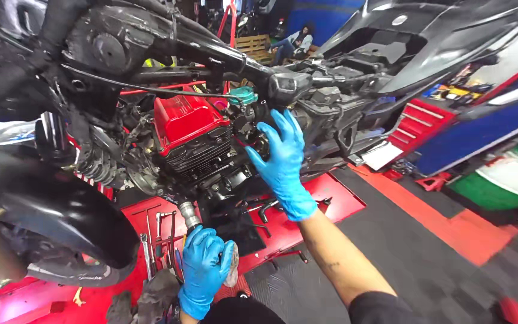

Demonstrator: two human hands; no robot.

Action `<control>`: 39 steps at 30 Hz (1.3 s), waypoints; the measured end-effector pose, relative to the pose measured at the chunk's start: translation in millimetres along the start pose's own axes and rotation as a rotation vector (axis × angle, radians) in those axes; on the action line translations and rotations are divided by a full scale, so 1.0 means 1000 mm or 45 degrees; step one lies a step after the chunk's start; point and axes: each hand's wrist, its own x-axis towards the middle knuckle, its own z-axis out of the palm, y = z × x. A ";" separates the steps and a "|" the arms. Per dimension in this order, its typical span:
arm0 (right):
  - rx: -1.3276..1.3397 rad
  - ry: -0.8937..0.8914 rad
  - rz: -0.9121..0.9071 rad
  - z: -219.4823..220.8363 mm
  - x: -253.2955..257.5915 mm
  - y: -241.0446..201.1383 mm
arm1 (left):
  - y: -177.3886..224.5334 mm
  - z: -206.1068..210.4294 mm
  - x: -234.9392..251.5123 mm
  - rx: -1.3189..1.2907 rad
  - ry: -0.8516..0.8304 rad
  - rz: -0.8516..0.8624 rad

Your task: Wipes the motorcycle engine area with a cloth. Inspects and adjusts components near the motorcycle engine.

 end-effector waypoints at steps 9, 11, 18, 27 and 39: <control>-0.200 0.156 0.009 0.060 0.030 -0.002 | -0.001 0.001 -0.001 0.005 0.013 -0.019; -0.216 0.155 0.031 0.061 0.031 -0.004 | -0.001 0.001 -0.002 0.008 0.011 -0.020; -0.061 0.186 -0.036 0.063 0.031 -0.003 | 0.000 0.000 -0.003 0.002 0.021 -0.011; -0.049 0.210 -0.102 0.065 0.033 0.003 | 0.000 0.001 -0.001 0.005 0.018 -0.007; -0.009 0.192 -0.208 0.062 0.033 0.013 | 0.001 -0.001 0.000 -0.011 0.011 -0.012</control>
